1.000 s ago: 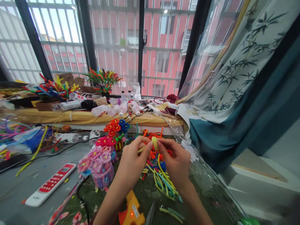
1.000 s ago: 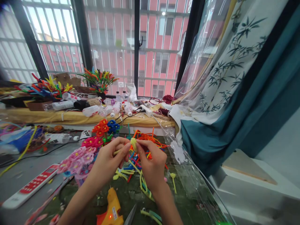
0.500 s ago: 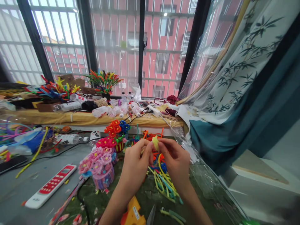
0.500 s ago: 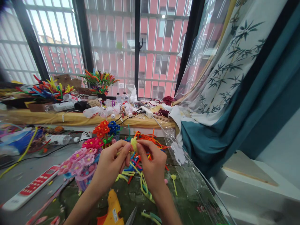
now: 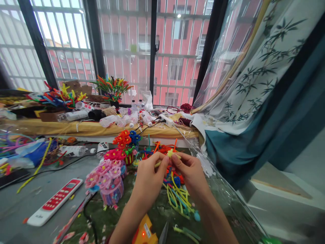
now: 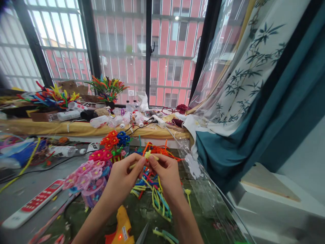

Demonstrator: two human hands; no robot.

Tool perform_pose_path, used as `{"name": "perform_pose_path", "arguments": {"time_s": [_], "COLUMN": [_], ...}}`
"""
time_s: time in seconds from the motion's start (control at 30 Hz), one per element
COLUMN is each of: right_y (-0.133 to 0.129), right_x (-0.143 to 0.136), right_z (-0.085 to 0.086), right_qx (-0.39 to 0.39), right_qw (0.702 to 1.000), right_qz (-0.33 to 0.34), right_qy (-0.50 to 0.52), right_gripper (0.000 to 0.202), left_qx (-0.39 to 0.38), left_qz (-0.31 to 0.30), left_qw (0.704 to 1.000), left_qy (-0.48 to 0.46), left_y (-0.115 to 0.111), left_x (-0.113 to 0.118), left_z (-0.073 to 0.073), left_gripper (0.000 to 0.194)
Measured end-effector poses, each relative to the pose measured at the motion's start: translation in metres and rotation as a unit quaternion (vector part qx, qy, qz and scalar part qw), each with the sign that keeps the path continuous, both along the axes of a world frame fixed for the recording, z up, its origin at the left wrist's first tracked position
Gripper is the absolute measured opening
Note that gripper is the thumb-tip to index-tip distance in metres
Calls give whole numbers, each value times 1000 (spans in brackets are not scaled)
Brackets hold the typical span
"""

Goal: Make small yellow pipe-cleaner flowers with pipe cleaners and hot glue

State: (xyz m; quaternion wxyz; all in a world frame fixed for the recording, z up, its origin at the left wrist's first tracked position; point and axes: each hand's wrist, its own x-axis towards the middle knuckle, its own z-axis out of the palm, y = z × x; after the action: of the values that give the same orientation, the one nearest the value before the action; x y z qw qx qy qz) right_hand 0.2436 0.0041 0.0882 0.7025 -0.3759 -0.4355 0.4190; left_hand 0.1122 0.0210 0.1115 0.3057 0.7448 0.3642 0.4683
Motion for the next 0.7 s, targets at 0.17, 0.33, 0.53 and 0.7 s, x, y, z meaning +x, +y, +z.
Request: {"name": "perform_pose_path", "arguments": {"time_s": [0.17, 0.33, 0.53, 0.7], "right_y": [-1, -1, -1, -2], "right_x": [5, 9, 11, 6], "right_z": [1, 1, 2, 4], "right_qx": [-10, -7, -6, -26], "right_qw": [1000, 1000, 1000, 997], "right_qz": [-18, -1, 12, 52], "right_qy": [-16, -22, -13, 50], "right_gripper": [34, 34, 36, 39], "left_qx": [119, 185, 203, 228], "left_qz": [62, 77, 68, 59], "left_qw": [991, 979, 977, 972], "left_qy": [9, 21, -7, -20], "left_y": [-3, -4, -3, -3], "left_x": [1, 3, 6, 11], "left_z": [0, -3, -9, -15], "left_gripper": [17, 21, 21, 22]}}
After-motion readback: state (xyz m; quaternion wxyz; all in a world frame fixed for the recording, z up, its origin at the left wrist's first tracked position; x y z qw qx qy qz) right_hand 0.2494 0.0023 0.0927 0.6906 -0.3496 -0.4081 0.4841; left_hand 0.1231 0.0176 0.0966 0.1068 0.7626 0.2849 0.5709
